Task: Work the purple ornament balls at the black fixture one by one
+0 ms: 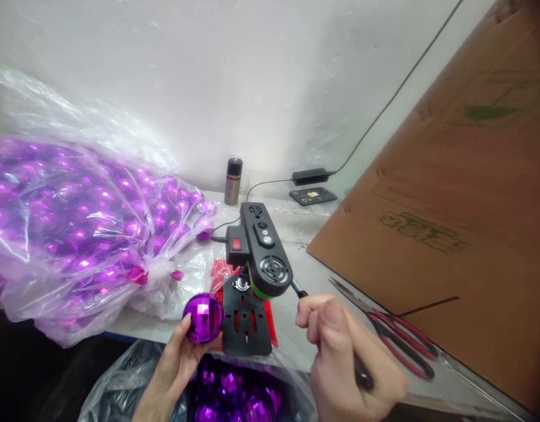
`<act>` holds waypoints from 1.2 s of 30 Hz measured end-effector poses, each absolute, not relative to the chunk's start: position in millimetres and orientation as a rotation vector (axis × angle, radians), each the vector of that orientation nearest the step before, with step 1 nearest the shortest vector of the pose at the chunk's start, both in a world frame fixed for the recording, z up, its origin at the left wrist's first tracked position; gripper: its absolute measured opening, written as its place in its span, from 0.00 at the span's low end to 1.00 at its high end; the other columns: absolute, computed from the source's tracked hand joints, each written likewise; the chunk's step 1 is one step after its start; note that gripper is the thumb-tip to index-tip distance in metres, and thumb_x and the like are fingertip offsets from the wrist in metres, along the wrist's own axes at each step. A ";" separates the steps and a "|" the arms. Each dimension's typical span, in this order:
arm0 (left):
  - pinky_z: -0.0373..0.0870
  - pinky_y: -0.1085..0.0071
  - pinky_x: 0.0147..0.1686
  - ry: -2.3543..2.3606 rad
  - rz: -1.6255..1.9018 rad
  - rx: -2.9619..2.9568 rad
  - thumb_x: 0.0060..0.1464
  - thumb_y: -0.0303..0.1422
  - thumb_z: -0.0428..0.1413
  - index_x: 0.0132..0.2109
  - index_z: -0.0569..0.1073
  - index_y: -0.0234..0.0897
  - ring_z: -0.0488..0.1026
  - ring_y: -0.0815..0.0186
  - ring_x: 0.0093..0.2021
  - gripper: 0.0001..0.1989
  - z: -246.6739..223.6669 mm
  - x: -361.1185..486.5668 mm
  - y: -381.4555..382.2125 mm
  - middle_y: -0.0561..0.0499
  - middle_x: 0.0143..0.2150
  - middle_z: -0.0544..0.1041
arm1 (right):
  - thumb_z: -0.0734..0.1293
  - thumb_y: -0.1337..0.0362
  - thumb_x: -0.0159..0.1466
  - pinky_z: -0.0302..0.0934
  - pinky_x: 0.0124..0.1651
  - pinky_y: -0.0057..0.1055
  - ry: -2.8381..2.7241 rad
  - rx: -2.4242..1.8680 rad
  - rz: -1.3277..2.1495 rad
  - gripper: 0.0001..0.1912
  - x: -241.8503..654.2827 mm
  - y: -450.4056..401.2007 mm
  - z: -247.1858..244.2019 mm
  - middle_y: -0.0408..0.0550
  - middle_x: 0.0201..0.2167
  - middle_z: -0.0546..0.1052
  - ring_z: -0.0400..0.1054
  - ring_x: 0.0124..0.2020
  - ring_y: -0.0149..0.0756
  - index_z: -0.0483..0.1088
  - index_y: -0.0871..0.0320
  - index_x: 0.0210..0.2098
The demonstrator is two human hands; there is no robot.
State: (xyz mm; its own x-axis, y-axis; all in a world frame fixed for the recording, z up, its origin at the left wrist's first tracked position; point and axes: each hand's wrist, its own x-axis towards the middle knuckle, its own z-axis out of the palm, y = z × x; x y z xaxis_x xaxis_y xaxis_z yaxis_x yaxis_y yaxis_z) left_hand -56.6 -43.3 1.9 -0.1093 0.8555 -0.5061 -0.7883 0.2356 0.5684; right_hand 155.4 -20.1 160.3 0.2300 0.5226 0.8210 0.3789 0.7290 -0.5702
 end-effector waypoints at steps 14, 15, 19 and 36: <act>0.69 0.44 0.80 1.239 1.289 0.777 0.55 0.53 0.76 0.72 0.77 0.42 0.76 0.39 0.77 0.43 9.6 -22.7 -20.0 0.39 0.73 0.83 | 0.63 0.81 0.76 0.60 0.29 0.24 -1.408 -0.743 0.072 0.21 152.0 -18.4 161.6 0.36 0.24 0.64 0.65 0.25 0.23 0.62 0.55 0.30; 0.63 0.41 0.82 1.315 1.295 0.897 0.54 0.53 0.76 0.72 0.76 0.41 0.72 0.37 0.80 0.44 6.1 -20.3 -19.5 0.38 0.75 0.80 | 0.63 0.81 0.76 0.60 0.28 0.25 -1.405 -0.749 0.076 0.21 151.9 -18.3 161.3 0.36 0.24 0.64 0.65 0.25 0.23 0.62 0.55 0.30; 0.59 0.31 0.82 1.493 1.236 1.217 0.53 0.51 0.73 0.73 0.73 0.40 0.70 0.33 0.80 0.45 -9.6 -14.0 -18.0 0.33 0.77 0.77 | 0.62 0.82 0.75 0.59 0.28 0.25 -1.400 -0.757 0.081 0.21 151.3 -19.1 162.8 0.36 0.24 0.64 0.64 0.25 0.23 0.61 0.55 0.30; 0.82 0.31 0.64 1.555 1.081 1.848 0.48 0.34 0.72 0.70 0.77 0.39 0.83 0.33 0.65 0.40 -9.9 -1.6 -5.2 0.33 0.65 0.85 | 0.62 0.76 0.80 0.59 0.27 0.24 -1.411 -0.811 0.111 0.20 151.0 -24.3 168.7 0.36 0.25 0.65 0.65 0.25 0.23 0.60 0.54 0.32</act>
